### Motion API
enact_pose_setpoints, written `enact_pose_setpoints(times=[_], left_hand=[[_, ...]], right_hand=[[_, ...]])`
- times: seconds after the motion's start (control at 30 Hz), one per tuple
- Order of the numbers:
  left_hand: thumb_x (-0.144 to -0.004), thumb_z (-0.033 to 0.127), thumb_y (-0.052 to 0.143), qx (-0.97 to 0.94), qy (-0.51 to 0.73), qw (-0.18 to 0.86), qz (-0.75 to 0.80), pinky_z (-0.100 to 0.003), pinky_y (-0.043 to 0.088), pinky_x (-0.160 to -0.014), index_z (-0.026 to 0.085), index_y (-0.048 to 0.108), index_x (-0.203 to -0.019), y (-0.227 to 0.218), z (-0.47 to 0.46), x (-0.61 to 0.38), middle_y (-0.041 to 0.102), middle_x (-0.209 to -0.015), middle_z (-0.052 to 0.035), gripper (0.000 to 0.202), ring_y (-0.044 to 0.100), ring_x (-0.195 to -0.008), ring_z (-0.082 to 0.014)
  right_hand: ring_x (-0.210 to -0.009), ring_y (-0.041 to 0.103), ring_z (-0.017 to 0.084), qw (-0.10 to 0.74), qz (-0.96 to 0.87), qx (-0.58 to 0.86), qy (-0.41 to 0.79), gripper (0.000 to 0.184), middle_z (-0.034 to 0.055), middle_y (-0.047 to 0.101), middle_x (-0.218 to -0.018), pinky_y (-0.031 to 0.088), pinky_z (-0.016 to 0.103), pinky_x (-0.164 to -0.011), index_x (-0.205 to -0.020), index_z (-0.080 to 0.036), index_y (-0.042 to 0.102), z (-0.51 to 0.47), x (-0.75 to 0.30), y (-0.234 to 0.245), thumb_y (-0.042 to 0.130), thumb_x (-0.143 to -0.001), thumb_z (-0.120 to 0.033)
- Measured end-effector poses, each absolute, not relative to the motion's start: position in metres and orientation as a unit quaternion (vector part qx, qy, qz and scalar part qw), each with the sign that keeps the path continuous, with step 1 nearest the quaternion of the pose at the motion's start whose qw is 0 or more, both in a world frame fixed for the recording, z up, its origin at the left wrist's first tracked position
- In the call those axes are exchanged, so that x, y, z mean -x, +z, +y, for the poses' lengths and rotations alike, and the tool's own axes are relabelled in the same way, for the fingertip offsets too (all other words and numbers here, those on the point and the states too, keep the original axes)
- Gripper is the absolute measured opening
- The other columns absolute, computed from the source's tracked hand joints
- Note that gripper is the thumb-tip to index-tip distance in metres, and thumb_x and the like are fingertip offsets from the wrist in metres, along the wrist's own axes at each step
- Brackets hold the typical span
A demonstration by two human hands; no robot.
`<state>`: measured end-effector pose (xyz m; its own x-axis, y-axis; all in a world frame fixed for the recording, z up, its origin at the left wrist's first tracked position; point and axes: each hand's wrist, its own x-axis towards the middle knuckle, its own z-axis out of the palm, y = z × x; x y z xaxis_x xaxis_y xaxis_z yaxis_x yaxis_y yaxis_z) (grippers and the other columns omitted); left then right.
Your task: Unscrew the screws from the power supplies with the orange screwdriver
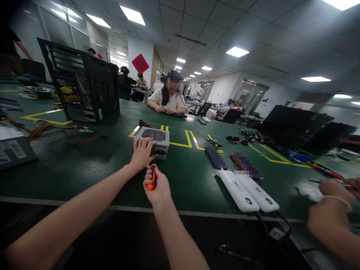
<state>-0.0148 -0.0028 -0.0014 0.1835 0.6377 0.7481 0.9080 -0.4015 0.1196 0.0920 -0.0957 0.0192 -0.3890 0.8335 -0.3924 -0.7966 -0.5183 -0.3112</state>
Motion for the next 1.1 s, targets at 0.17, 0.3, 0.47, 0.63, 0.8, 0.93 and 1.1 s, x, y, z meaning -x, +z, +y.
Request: enact_pose_setpoints(times=[0.17, 0.3, 0.47, 0.63, 0.8, 0.93, 1.1], left_hand=[[-0.071, 0.026, 0.064, 0.746, -0.379, 0.183, -0.517, -0.046, 0.018, -0.105, 0.019, 0.048, -0.115, -0.002, -0.002, 0.014, 0.049, -0.121, -0.0104, 0.048, 0.038, -0.117, -0.027], [-0.071, 0.026, 0.063, 0.746, -0.377, 0.185, -0.518, -0.046, 0.019, -0.105, 0.019, 0.048, -0.115, -0.002, -0.003, 0.014, 0.049, -0.12, -0.0111, 0.047, 0.038, -0.116, -0.0275], [-0.071, 0.026, 0.062, 0.748, -0.366, 0.185, -0.522, -0.047, 0.02, -0.104, 0.019, 0.048, -0.115, 0.0, -0.004, 0.013, 0.048, -0.12, -0.0112, 0.046, 0.038, -0.115, -0.0288], [-0.072, 0.026, 0.061, 0.749, -0.36, 0.189, -0.522, -0.048, 0.02, -0.103, 0.018, 0.048, -0.115, 0.0, -0.005, 0.011, 0.049, -0.119, -0.0119, 0.046, 0.038, -0.115, -0.0294], [-0.071, 0.026, 0.061, 0.746, -0.364, 0.18, -0.527, -0.05, 0.02, -0.102, 0.019, 0.048, -0.114, 0.0, -0.003, 0.01, 0.048, -0.119, -0.013, 0.046, 0.037, -0.115, -0.0302], [-0.07, 0.027, 0.062, 0.748, -0.363, 0.18, -0.526, -0.049, 0.02, -0.102, 0.02, 0.048, -0.115, -0.001, -0.002, 0.01, 0.048, -0.12, -0.0125, 0.047, 0.037, -0.115, -0.0297], [-0.071, 0.028, 0.061, 0.746, -0.366, 0.19, -0.522, -0.048, 0.021, -0.102, 0.019, 0.049, -0.113, 0.0, -0.003, 0.011, 0.049, -0.119, -0.0125, 0.044, 0.038, -0.114, -0.0293]], right_hand=[[-0.039, 0.039, 0.0, 0.519, -0.04, 0.278, 0.808, 0.017, -0.0037, 0.045, -0.06, 0.026, 0.005, -0.029, -0.08, -0.012, 0.048, -0.095, -0.092, 0.02, 0.037, -0.092, -0.017], [-0.041, 0.042, -0.001, 0.525, -0.027, 0.286, 0.801, 0.017, -0.0033, 0.047, -0.062, 0.03, 0.004, -0.032, -0.078, -0.013, 0.047, -0.095, -0.093, 0.023, 0.039, -0.092, -0.016], [-0.04, 0.043, 0.0, 0.493, -0.018, 0.264, 0.829, 0.02, -0.0045, 0.046, -0.057, 0.033, 0.006, -0.033, -0.082, -0.012, 0.049, -0.094, -0.096, 0.02, 0.035, -0.094, -0.021], [-0.035, 0.035, 0.0, 0.497, -0.001, 0.229, 0.837, 0.021, -0.0068, 0.041, -0.054, 0.027, 0.007, -0.03, -0.084, -0.011, 0.049, -0.093, -0.1, 0.016, 0.031, -0.093, -0.019], [-0.037, 0.033, -0.001, 0.519, -0.06, 0.268, 0.809, 0.017, -0.0051, 0.043, -0.057, 0.025, 0.007, -0.032, -0.075, -0.013, 0.047, -0.095, -0.097, 0.019, 0.039, -0.088, -0.019], [-0.047, 0.043, 0.001, 0.598, -0.201, 0.329, 0.703, 0.013, -0.0036, 0.047, -0.065, 0.029, 0.01, -0.037, -0.077, -0.014, 0.048, -0.101, -0.092, 0.022, 0.055, -0.069, -0.006], [-0.075, 0.055, 0.007, 0.615, -0.424, 0.443, 0.496, 0.059, 0.0027, 0.048, -0.103, 0.048, 0.02, -0.067, -0.113, -0.019, 0.039, -0.11, -0.093, 0.014, 0.062, -0.06, -0.006]])
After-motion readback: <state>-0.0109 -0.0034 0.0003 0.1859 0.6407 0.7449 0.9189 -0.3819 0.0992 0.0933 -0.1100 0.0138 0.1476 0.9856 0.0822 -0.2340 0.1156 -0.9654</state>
